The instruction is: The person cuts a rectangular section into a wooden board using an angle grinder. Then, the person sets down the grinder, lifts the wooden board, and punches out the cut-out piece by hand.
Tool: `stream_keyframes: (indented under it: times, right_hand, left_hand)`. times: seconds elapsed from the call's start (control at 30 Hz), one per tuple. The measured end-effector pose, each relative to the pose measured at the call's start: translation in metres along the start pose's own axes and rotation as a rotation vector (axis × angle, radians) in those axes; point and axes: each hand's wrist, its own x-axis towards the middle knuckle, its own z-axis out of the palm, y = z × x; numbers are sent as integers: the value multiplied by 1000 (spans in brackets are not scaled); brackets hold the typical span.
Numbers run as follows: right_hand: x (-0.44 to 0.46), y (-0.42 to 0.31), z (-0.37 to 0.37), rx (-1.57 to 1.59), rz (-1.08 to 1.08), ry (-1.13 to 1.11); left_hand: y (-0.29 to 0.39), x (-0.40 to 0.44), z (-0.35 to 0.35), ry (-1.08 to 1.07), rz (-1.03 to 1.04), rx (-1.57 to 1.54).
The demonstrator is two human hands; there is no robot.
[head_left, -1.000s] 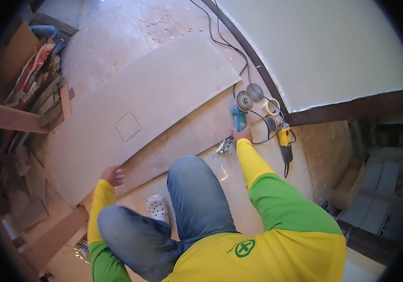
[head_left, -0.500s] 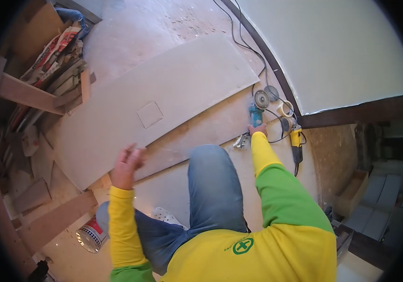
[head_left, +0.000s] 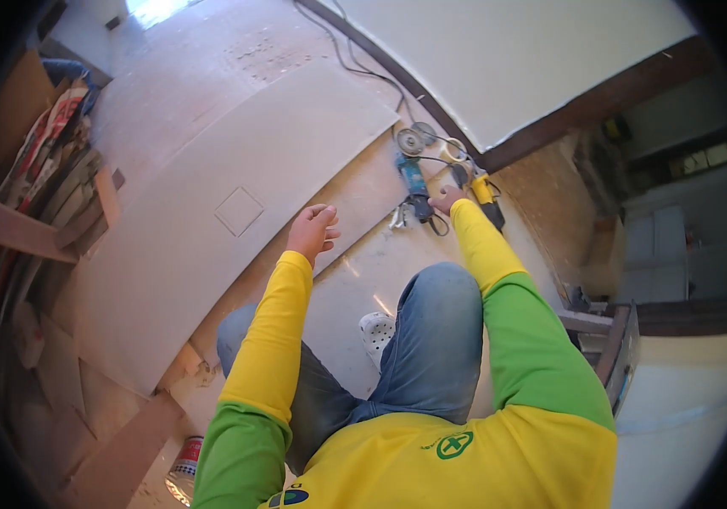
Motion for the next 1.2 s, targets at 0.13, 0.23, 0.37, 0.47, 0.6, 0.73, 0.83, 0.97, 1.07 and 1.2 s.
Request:
stream_keyframes:
  times: [0.13,0.23,0.37,0.47,0.6,0.73,0.83,0.97,1.07,1.2]
  right_hand:
    - [9,42,-73,-71,28,3]
    - [-19,47,-130,-30,113,94]
    - [-14,55,-150,-38,149,41]
    - [19,44,-115,33,200,37]
    - [71,35,-33,90,83,166]
    - [106,20,9,115,35,400]
    - [107,6,8,25,72,359]
    - [122,6,12,-80,50,238]
    - [145,36,29,4,23,115]
    - [146,88,28,177,-10,292]
  left_hand:
    - [-10,28,6,-41,-104,-80]
    - [-36,58,-3,16,-198,-224]
    - [-60,83,15,171,-311,-558]
    - [-78,105,10,267,-377,-699]
    - [-116,139,-37,517,-370,-878]
    - [-138,139,-74,544,-227,-1085]
    - [-142,135,-97,486,-210,-1245]
    - [-136,118,-93,511,-79,-1216]
    - [-143,130,-104,576,-126,-1369]
    - [-139,134,-105,635,-127,-1386]
